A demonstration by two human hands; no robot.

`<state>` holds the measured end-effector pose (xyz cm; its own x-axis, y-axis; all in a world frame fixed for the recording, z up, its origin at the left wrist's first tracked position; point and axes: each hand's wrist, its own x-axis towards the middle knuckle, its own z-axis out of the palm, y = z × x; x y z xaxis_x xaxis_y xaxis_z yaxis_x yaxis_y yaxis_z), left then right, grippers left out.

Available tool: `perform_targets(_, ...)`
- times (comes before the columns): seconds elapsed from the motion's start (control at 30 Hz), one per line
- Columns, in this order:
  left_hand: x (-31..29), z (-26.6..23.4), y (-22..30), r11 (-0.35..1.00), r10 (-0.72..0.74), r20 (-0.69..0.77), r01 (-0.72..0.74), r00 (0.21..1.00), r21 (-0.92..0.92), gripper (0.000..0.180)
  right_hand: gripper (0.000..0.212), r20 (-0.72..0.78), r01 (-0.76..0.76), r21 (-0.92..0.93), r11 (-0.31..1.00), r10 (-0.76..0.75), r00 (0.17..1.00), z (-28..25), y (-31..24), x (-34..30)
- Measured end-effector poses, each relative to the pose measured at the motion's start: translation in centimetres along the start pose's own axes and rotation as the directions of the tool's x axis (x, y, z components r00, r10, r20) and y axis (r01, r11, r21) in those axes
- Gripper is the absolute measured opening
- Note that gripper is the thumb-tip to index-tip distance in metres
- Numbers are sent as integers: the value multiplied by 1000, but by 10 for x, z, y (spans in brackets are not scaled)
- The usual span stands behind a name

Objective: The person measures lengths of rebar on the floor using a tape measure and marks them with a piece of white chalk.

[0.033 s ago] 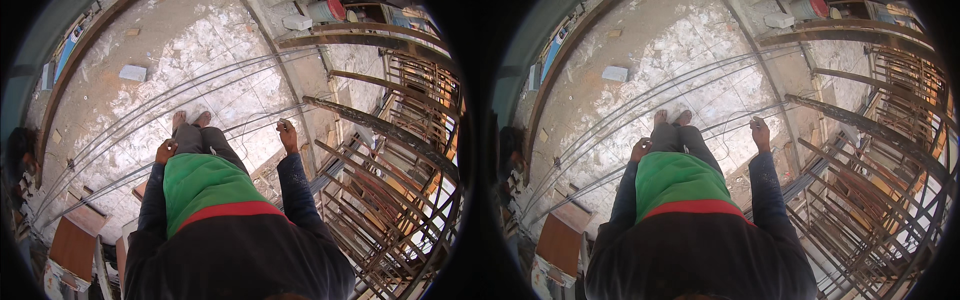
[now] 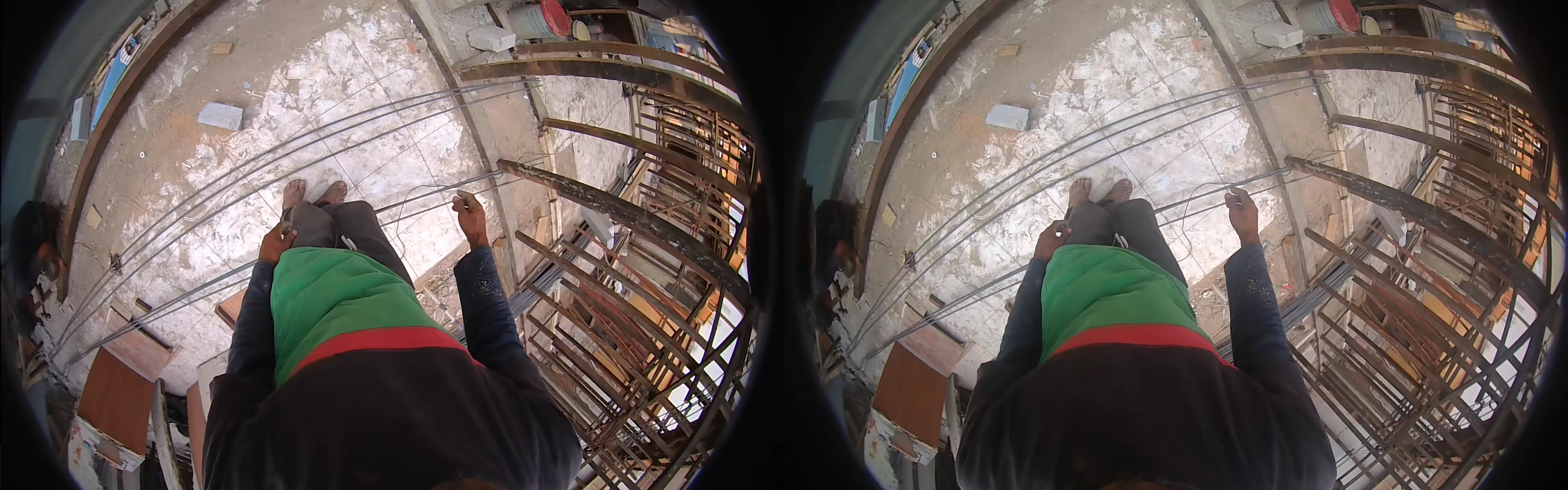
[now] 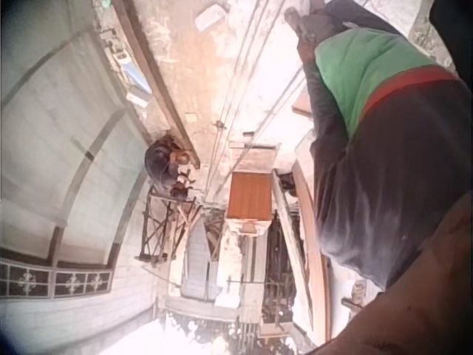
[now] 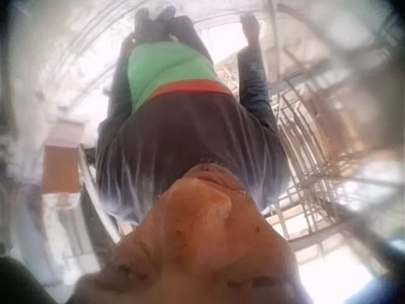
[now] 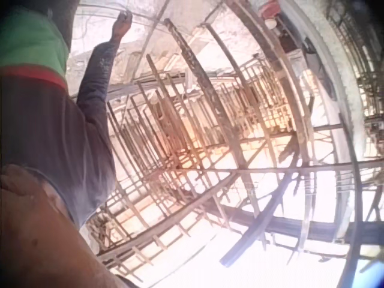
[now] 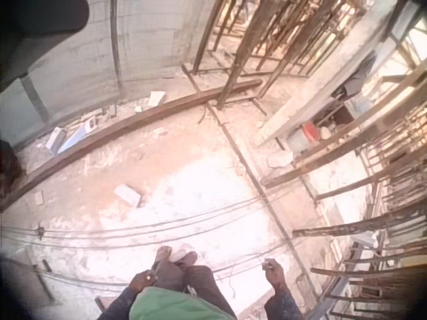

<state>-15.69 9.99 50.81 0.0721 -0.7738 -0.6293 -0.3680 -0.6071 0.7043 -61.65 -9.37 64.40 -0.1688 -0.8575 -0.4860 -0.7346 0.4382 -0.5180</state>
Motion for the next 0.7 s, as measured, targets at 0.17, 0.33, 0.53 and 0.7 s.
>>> perform_targets(0.17, 24, -11, 9, 929, -289, -174, 232, 941, -287, 39, 39, 298, 247, -173, 953, -188, 936, 30, -29, 51)
perform_targets(0.33, 15, -5, -7, 901, -426, -540, 291, 726, -321, 39, 37, 582, 466, -137, 874, -310, 752, 47, -50, 144)
perform_targets(0.53, -7, 162, 86, 747, -659, -636, 256, 402, -613, 39, 40, 809, 718, -166, 676, -322, 491, 62, -16, 321)
perform_targets(0.7, 43, 330, 192, 798, -597, -516, 390, 615, -459, 55, 34, 933, 910, -332, 250, -57, 356, 89, 16, 452)
